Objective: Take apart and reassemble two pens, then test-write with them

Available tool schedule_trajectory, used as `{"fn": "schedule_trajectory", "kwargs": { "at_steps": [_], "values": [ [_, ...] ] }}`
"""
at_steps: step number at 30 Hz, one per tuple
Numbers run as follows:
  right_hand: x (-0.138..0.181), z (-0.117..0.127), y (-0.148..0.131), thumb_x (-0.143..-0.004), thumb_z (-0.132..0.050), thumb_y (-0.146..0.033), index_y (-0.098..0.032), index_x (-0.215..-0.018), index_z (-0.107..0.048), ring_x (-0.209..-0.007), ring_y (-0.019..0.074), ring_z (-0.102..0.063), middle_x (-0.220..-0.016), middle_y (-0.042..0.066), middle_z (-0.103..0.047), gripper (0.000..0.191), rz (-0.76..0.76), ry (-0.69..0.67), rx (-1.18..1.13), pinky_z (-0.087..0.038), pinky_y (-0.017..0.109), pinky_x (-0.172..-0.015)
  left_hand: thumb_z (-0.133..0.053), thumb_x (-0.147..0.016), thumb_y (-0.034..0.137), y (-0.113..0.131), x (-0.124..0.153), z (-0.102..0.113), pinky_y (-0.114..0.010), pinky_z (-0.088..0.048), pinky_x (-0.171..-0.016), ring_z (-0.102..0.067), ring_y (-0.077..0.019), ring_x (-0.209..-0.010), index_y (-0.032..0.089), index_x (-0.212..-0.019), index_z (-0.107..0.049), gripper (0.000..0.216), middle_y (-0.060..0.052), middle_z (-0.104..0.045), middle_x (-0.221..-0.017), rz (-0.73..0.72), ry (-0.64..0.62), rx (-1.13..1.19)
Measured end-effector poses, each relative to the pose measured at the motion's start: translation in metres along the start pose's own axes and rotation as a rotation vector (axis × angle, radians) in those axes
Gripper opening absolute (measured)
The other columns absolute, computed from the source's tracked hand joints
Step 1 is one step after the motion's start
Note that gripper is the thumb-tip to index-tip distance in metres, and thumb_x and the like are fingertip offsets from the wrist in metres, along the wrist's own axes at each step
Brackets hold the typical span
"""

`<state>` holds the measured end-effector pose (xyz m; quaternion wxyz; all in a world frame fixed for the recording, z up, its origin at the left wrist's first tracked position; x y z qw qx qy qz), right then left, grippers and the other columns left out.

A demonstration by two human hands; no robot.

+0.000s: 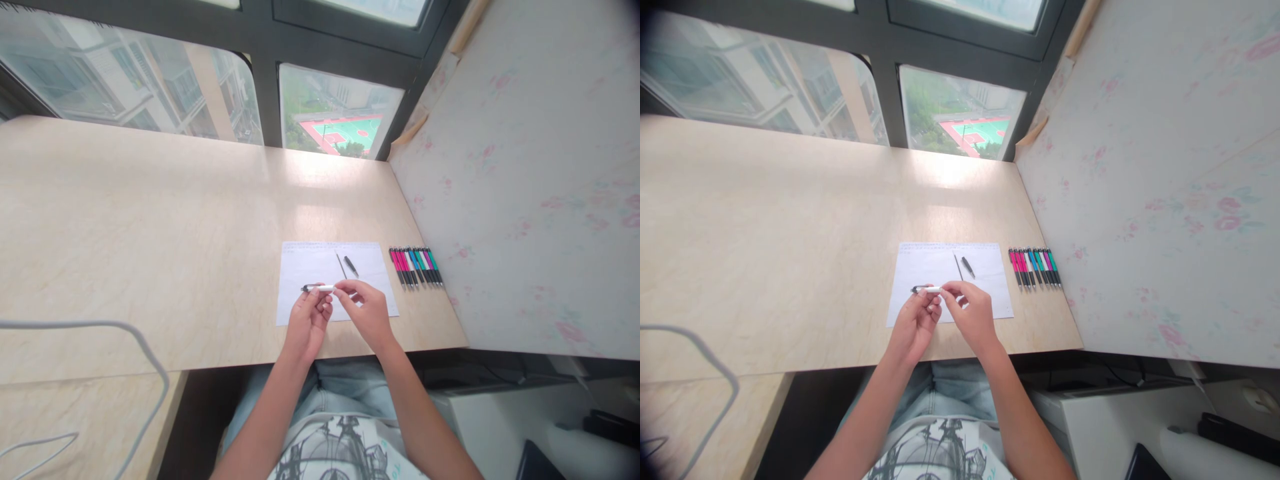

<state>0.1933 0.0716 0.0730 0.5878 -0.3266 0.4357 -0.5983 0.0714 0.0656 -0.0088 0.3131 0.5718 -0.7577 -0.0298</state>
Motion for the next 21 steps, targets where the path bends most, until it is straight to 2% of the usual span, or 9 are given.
{"fn": "schedule_trajectory", "kwargs": {
  "at_steps": [5,9,13,16,21],
  "values": [
    [0.000,0.001,0.004,-0.086,-0.060,-0.030,-0.021,-0.092,-0.071,-0.078,0.0169,-0.068,-0.089,0.004,-0.074,0.015,0.029,-0.005,0.043,-0.052,0.026,-0.064,-0.073,-0.079,0.018,0.003,0.001,0.000,-0.015,-0.052,-0.063,-0.062,-0.0075,-0.072,0.012,-0.091,-0.069,0.014,-0.006,-0.070,-0.089,-0.002,-0.008,-0.001],
    [-0.005,0.009,0.029,-0.087,-0.057,-0.028,-0.020,-0.093,-0.069,-0.071,0.0159,-0.064,-0.088,0.004,-0.072,0.016,-0.024,0.028,0.371,-0.049,0.028,-0.070,-0.073,-0.079,0.018,0.004,0.001,0.002,-0.015,-0.052,-0.063,-0.061,-0.0073,-0.071,0.013,-0.092,-0.069,0.015,-0.006,-0.070,-0.089,0.009,-0.001,0.019],
    [-0.014,0.009,0.050,-0.088,-0.057,-0.029,-0.021,-0.098,-0.068,-0.081,0.0178,-0.063,-0.092,0.004,-0.069,0.017,-0.111,0.012,0.732,-0.044,0.028,-0.070,-0.074,-0.078,0.019,0.004,-0.001,0.005,-0.015,-0.052,-0.063,-0.061,-0.0073,-0.071,0.014,-0.091,-0.069,0.015,-0.005,-0.070,-0.088,0.017,0.012,0.040],
    [-0.021,0.003,0.052,-0.090,-0.057,-0.032,-0.022,-0.100,-0.066,-0.084,0.0183,-0.063,-0.098,0.005,-0.067,0.017,-0.143,0.006,0.857,-0.040,0.027,-0.064,-0.075,-0.077,0.020,0.005,-0.002,0.006,-0.014,-0.051,-0.063,-0.061,-0.0070,-0.071,0.013,-0.091,-0.069,0.017,-0.005,-0.070,-0.087,0.018,0.011,0.044],
    [-0.030,-0.008,0.054,-0.092,-0.054,-0.032,-0.020,-0.094,-0.064,-0.079,0.0180,-0.063,-0.098,0.006,-0.066,0.016,-0.193,-0.021,0.956,-0.037,0.027,-0.060,-0.075,-0.077,0.021,0.007,-0.003,0.009,-0.014,-0.051,-0.062,-0.061,-0.0067,-0.071,0.014,-0.091,-0.068,0.017,-0.004,-0.070,-0.087,0.009,0.016,0.032]
  ]
}}
Point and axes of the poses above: each hand's wrist, its own x-axis away from the middle knuckle, its own z-axis out of the back of the hand, y = z × x, the point moved 8 cm from there along -x, towards the middle knuckle
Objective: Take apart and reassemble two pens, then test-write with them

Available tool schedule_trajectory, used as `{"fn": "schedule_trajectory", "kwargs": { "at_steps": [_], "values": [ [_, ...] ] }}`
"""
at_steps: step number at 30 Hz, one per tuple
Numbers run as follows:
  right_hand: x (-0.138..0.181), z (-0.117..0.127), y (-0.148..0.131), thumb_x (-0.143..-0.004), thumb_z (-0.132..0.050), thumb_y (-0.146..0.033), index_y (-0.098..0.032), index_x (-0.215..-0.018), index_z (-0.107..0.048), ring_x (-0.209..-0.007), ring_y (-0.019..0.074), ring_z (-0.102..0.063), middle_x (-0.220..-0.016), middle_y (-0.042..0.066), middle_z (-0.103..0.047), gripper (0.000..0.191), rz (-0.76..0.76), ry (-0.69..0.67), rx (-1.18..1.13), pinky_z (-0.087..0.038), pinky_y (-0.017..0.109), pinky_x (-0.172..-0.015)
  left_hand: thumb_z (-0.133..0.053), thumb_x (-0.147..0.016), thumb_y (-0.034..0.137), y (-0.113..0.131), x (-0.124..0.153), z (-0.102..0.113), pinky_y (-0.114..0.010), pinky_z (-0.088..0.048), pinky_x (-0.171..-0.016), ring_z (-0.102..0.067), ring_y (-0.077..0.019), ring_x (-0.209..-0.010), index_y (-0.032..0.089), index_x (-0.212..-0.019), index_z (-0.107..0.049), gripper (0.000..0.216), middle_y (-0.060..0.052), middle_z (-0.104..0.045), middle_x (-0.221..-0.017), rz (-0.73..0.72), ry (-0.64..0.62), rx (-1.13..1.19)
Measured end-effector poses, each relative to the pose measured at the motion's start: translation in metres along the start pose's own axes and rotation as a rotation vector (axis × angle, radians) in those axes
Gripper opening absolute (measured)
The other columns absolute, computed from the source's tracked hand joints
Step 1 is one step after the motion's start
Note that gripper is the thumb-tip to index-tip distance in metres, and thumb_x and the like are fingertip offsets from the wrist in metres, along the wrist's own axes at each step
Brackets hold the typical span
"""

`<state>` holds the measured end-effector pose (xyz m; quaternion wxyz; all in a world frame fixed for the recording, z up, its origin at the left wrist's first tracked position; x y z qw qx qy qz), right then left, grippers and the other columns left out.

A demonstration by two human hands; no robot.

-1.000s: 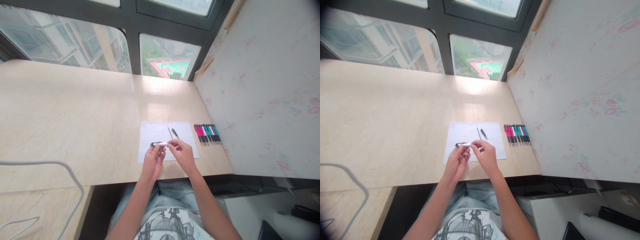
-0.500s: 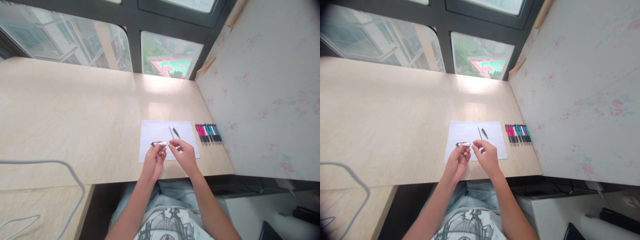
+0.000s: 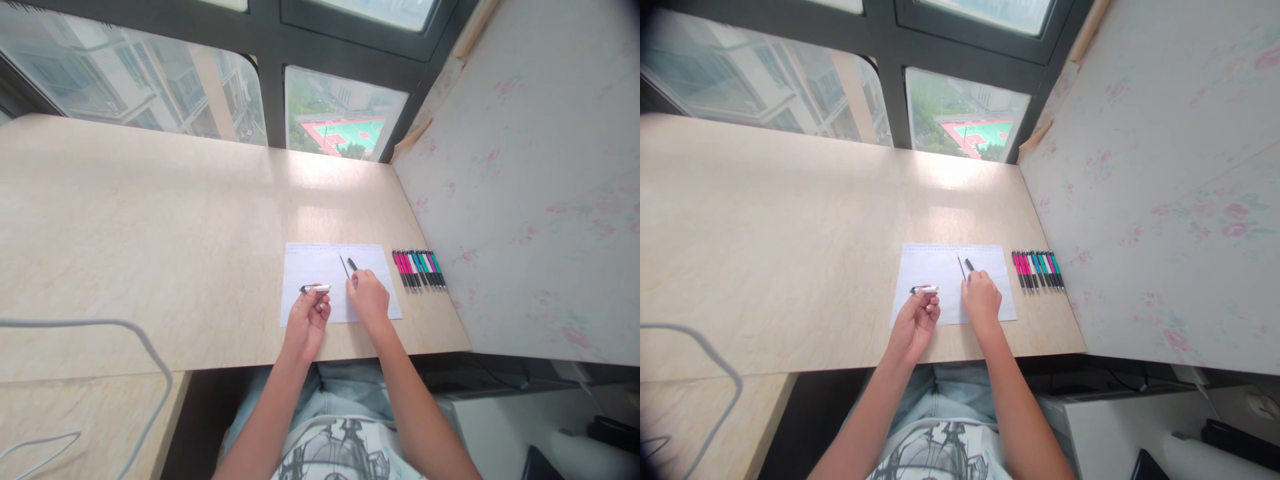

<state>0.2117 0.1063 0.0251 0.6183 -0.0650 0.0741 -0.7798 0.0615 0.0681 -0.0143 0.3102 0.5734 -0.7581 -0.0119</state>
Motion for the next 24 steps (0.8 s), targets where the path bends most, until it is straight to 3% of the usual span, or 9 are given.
{"fn": "schedule_trajectory", "kwargs": {
  "at_steps": [6,12,18,24],
  "values": [
    [-0.004,-0.003,-0.002,-0.093,-0.050,-0.024,-0.019,-0.090,-0.065,-0.079,0.0176,-0.062,-0.095,0.007,-0.067,0.017,-0.015,-0.014,0.030,-0.037,0.027,-0.060,-0.074,-0.078,0.019,0.000,-0.002,0.002,-0.015,-0.051,-0.061,-0.061,-0.0070,-0.070,0.014,-0.090,-0.069,0.015,-0.005,-0.070,-0.087,0.001,0.008,0.009],
    [0.000,0.006,-0.007,-0.090,-0.052,-0.022,-0.021,-0.081,-0.065,-0.090,0.0200,-0.060,-0.086,0.005,-0.068,0.016,0.074,0.056,-0.015,-0.036,0.026,-0.061,-0.073,-0.078,0.019,0.000,-0.002,0.003,-0.015,-0.051,-0.061,-0.062,-0.0073,-0.070,0.013,-0.091,-0.069,0.015,-0.006,-0.071,-0.088,0.001,0.015,0.008],
    [0.005,0.004,-0.008,-0.093,-0.048,-0.021,-0.020,-0.086,-0.063,-0.082,0.0189,-0.060,-0.084,0.004,-0.067,0.016,0.135,0.035,-0.044,-0.039,0.027,-0.066,-0.074,-0.077,0.019,-0.001,-0.003,0.004,-0.015,-0.052,-0.061,-0.062,-0.0074,-0.070,0.014,-0.091,-0.068,0.016,-0.005,-0.071,-0.088,-0.004,0.013,-0.005],
    [0.006,0.004,-0.008,-0.092,-0.053,-0.023,-0.019,-0.105,-0.061,-0.097,0.0207,-0.059,-0.100,0.007,-0.066,0.016,0.152,0.081,-0.060,-0.042,0.028,-0.073,-0.073,-0.078,0.019,-0.003,-0.005,0.007,-0.015,-0.052,-0.061,-0.062,-0.0076,-0.070,0.014,-0.091,-0.069,0.015,-0.005,-0.071,-0.087,-0.003,0.024,-0.015]
  ]
}}
Point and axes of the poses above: each hand's wrist, its own x-axis away from the middle knuckle, its own z-axis out of the back of the hand, y = z × x, the point moved 8 cm from there along -x, towards the middle knuckle
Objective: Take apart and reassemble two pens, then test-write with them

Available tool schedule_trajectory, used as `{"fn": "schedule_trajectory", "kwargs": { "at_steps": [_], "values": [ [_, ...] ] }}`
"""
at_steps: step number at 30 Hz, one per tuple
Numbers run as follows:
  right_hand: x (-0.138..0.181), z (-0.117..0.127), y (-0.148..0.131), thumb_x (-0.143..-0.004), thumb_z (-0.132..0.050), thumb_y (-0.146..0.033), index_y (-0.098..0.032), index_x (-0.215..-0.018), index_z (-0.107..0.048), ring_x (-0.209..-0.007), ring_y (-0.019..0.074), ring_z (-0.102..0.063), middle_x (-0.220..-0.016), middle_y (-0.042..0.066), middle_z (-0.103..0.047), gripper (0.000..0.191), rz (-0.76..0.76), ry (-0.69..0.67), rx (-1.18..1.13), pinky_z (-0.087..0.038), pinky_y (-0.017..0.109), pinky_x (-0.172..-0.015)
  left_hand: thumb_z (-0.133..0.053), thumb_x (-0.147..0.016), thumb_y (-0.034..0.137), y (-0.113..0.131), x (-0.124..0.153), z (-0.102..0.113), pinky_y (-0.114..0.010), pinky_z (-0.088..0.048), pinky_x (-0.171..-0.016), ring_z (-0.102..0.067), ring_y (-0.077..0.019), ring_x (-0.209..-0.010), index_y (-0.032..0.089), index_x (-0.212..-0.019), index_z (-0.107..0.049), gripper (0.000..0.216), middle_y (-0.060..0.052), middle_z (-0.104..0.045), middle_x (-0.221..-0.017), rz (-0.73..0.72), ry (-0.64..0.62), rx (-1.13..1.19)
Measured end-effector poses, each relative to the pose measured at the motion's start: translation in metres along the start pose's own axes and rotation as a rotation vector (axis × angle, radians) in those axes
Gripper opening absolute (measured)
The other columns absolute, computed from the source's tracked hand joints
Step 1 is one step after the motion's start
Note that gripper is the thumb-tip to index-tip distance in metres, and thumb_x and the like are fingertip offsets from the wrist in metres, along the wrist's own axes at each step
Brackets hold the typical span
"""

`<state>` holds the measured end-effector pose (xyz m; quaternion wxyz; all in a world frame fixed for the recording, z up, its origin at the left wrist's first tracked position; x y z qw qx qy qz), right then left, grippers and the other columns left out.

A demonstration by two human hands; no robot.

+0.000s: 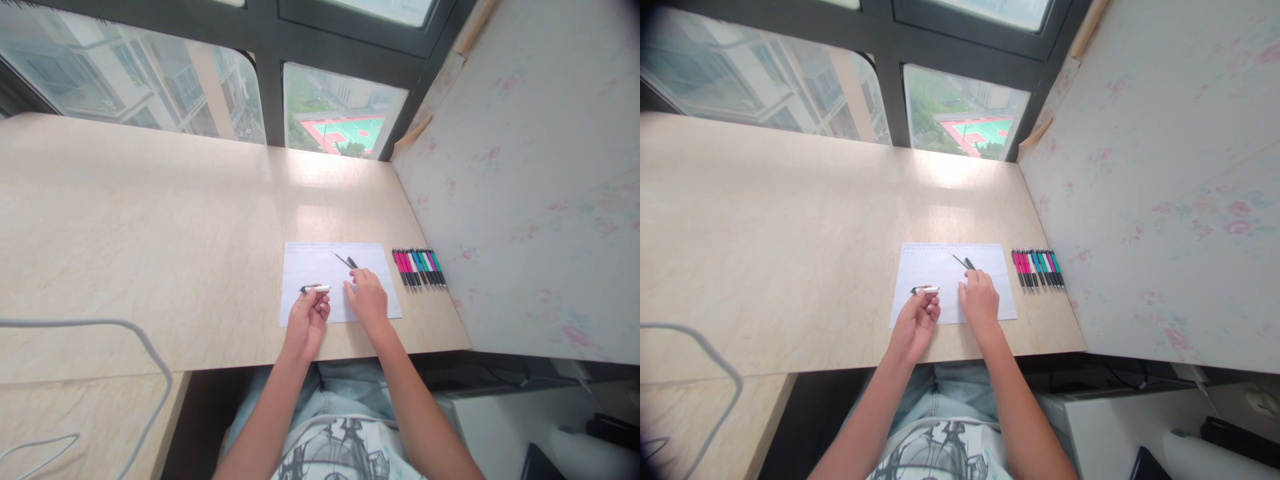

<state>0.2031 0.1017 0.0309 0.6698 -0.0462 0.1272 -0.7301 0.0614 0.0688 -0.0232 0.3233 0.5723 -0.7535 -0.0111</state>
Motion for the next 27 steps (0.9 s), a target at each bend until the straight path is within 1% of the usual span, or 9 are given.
{"fn": "schedule_trajectory", "kwargs": {
  "at_steps": [5,10,15,18,23,27],
  "values": [
    [-0.007,0.000,0.011,-0.094,-0.050,-0.025,-0.021,-0.113,-0.061,-0.090,0.0199,-0.063,-0.102,0.006,-0.068,0.023,-0.084,-0.040,0.029,-0.041,0.028,-0.066,-0.073,-0.078,0.018,0.000,-0.001,0.002,-0.015,-0.052,-0.061,-0.062,-0.0076,-0.069,0.012,-0.091,-0.069,0.015,-0.006,-0.070,-0.087,0.000,0.005,0.009],
    [-0.014,-0.003,0.020,-0.094,-0.050,-0.027,-0.022,-0.113,-0.062,-0.085,0.0211,-0.066,-0.099,0.006,-0.072,0.023,-0.139,-0.083,0.074,-0.040,0.029,-0.065,-0.073,-0.078,0.018,-0.001,-0.001,0.002,-0.015,-0.052,-0.061,-0.062,-0.0076,-0.070,0.013,-0.092,-0.069,0.015,-0.006,-0.071,-0.088,0.001,-0.002,0.005],
    [-0.016,-0.006,0.017,-0.094,-0.050,-0.027,-0.022,-0.107,-0.064,-0.083,0.0213,-0.067,-0.097,0.006,-0.073,0.020,-0.131,-0.096,0.082,-0.040,0.028,-0.063,-0.072,-0.079,0.017,-0.001,0.000,0.001,-0.015,-0.052,-0.060,-0.062,-0.0078,-0.070,0.012,-0.092,-0.069,0.014,-0.006,-0.071,-0.087,0.003,0.001,0.012],
    [-0.016,-0.006,0.016,-0.094,-0.050,-0.028,-0.022,-0.107,-0.064,-0.083,0.0213,-0.067,-0.097,0.007,-0.073,0.020,-0.130,-0.106,0.082,-0.040,0.028,-0.064,-0.071,-0.079,0.017,-0.001,0.000,0.000,-0.015,-0.052,-0.060,-0.062,-0.0077,-0.069,0.012,-0.092,-0.069,0.014,-0.006,-0.071,-0.086,-0.001,0.001,0.014],
    [-0.016,-0.009,0.019,-0.092,-0.051,-0.025,-0.023,-0.100,-0.066,-0.083,0.0212,-0.067,-0.093,0.005,-0.073,0.017,-0.139,-0.174,0.058,-0.039,0.028,-0.064,-0.072,-0.079,0.017,-0.002,-0.001,0.001,-0.015,-0.052,-0.061,-0.062,-0.0079,-0.069,0.012,-0.093,-0.069,0.015,-0.007,-0.071,-0.087,-0.004,-0.004,0.016],
    [-0.016,-0.011,0.022,-0.090,-0.054,-0.025,-0.023,-0.098,-0.067,-0.080,0.0207,-0.065,-0.088,0.005,-0.073,0.016,-0.131,-0.202,0.015,-0.037,0.028,-0.062,-0.072,-0.079,0.016,-0.002,-0.002,0.002,-0.015,-0.052,-0.062,-0.062,-0.0082,-0.070,0.011,-0.093,-0.069,0.016,-0.007,-0.071,-0.087,-0.007,-0.012,0.019]
  ]
}}
Point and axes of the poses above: each hand's wrist, its own x-axis away from the middle knuckle, its own z-axis out of the back of the hand, y = z × x, the point moved 8 cm from there along -x, towards the middle knuckle
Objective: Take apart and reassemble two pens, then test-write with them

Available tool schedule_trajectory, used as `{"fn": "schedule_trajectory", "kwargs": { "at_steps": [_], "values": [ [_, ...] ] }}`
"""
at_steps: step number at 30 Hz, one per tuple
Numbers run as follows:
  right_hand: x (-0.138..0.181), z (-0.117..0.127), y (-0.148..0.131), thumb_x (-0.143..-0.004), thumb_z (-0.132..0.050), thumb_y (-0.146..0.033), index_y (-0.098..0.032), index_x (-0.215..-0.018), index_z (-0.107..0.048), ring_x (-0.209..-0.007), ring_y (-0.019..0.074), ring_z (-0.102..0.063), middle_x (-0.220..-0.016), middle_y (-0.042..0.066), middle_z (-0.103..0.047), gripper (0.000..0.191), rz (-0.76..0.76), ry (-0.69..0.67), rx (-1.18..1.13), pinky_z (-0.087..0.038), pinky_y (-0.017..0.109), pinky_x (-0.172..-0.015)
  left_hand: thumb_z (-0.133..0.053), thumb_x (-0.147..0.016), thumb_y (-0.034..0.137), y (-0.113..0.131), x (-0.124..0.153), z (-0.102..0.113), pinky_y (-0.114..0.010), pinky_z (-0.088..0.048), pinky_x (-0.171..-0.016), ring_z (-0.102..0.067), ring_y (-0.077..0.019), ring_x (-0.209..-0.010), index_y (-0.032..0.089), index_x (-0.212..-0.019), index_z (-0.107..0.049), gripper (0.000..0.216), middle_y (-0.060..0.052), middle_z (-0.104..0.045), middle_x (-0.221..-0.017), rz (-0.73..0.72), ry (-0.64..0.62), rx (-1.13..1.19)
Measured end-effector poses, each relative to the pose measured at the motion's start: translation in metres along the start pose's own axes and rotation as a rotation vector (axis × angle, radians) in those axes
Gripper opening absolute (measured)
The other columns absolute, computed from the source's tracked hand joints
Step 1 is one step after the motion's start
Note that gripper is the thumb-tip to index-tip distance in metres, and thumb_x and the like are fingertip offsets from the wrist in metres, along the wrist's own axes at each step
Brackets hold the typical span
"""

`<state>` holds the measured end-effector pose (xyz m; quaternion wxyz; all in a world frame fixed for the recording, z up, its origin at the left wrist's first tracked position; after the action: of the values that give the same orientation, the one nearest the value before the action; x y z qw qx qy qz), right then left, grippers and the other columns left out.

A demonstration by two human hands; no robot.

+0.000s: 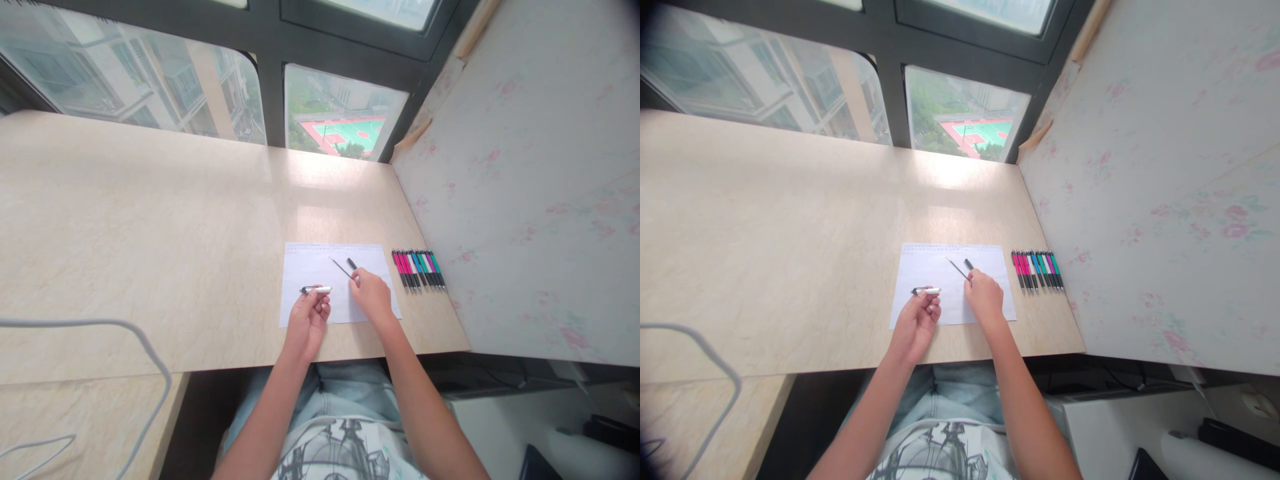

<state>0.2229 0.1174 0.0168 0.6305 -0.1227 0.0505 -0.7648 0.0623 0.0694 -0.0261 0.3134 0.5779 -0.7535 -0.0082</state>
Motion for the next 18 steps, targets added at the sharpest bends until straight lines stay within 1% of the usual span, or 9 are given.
{"fn": "schedule_trajectory", "kwargs": {
  "at_steps": [2,5,10,12,16,18],
  "values": [
    [0.001,0.000,0.000,-0.090,-0.053,-0.024,-0.023,-0.093,-0.068,-0.079,0.0198,-0.064,-0.087,0.005,-0.071,0.015,0.013,0.007,-0.008,-0.037,0.028,-0.061,-0.072,-0.079,0.017,0.000,0.000,0.000,-0.015,-0.052,-0.062,-0.062,-0.0083,-0.070,0.011,-0.093,-0.069,0.016,-0.007,-0.070,-0.086,-0.001,-0.001,-0.001],
    [0.004,0.002,-0.004,-0.089,-0.053,-0.022,-0.022,-0.086,-0.067,-0.079,0.0188,-0.062,-0.090,0.005,-0.068,0.014,0.073,0.057,-0.011,-0.037,0.028,-0.061,-0.073,-0.078,0.017,0.000,0.001,-0.001,-0.015,-0.052,-0.062,-0.062,-0.0080,-0.070,0.010,-0.093,-0.069,0.016,-0.007,-0.070,-0.086,-0.003,-0.002,-0.006],
    [0.019,0.012,-0.013,-0.090,-0.054,-0.021,-0.022,-0.087,-0.065,-0.096,0.0233,-0.058,-0.094,0.008,-0.066,0.012,0.201,0.176,-0.070,-0.041,0.028,-0.066,-0.073,-0.078,0.016,0.000,0.001,-0.002,-0.015,-0.052,-0.062,-0.062,-0.0079,-0.070,0.010,-0.091,-0.069,0.015,-0.007,-0.070,-0.087,-0.005,-0.004,-0.012],
    [0.025,0.014,-0.012,-0.091,-0.052,-0.021,-0.022,-0.087,-0.064,-0.094,0.0234,-0.059,-0.093,0.007,-0.067,0.012,0.219,0.179,-0.159,-0.043,0.029,-0.069,-0.073,-0.078,0.016,0.000,0.001,-0.002,-0.015,-0.052,-0.062,-0.062,-0.0079,-0.070,0.011,-0.091,-0.069,0.015,-0.007,-0.070,-0.087,-0.004,-0.007,-0.013],
    [0.034,0.015,-0.002,-0.091,-0.050,-0.023,-0.021,-0.088,-0.062,-0.073,0.0184,-0.063,-0.078,0.003,-0.069,0.013,0.195,0.073,-0.490,-0.047,0.030,-0.070,-0.073,-0.078,0.016,0.000,0.000,-0.002,-0.016,-0.052,-0.062,-0.061,-0.0081,-0.070,0.011,-0.092,-0.069,0.015,-0.007,-0.070,-0.088,-0.006,-0.008,-0.012],
    [0.039,0.019,0.006,-0.089,-0.053,-0.027,-0.021,-0.090,-0.064,-0.072,0.0183,-0.064,-0.077,0.002,-0.070,0.012,0.169,0.068,-0.650,-0.049,0.030,-0.071,-0.072,-0.078,0.016,0.000,0.000,-0.001,-0.015,-0.052,-0.062,-0.061,-0.0082,-0.070,0.011,-0.092,-0.069,0.015,-0.007,-0.070,-0.087,-0.006,-0.005,-0.009]
  ]
}}
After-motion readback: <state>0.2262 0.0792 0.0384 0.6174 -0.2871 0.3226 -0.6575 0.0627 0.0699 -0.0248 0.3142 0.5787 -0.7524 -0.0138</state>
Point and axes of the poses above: each hand's wrist, its own x-axis away from the middle knuckle, its own z-axis out of the back of the hand, y = z × x, the point moved 8 cm from there along -x, towards the middle knuckle
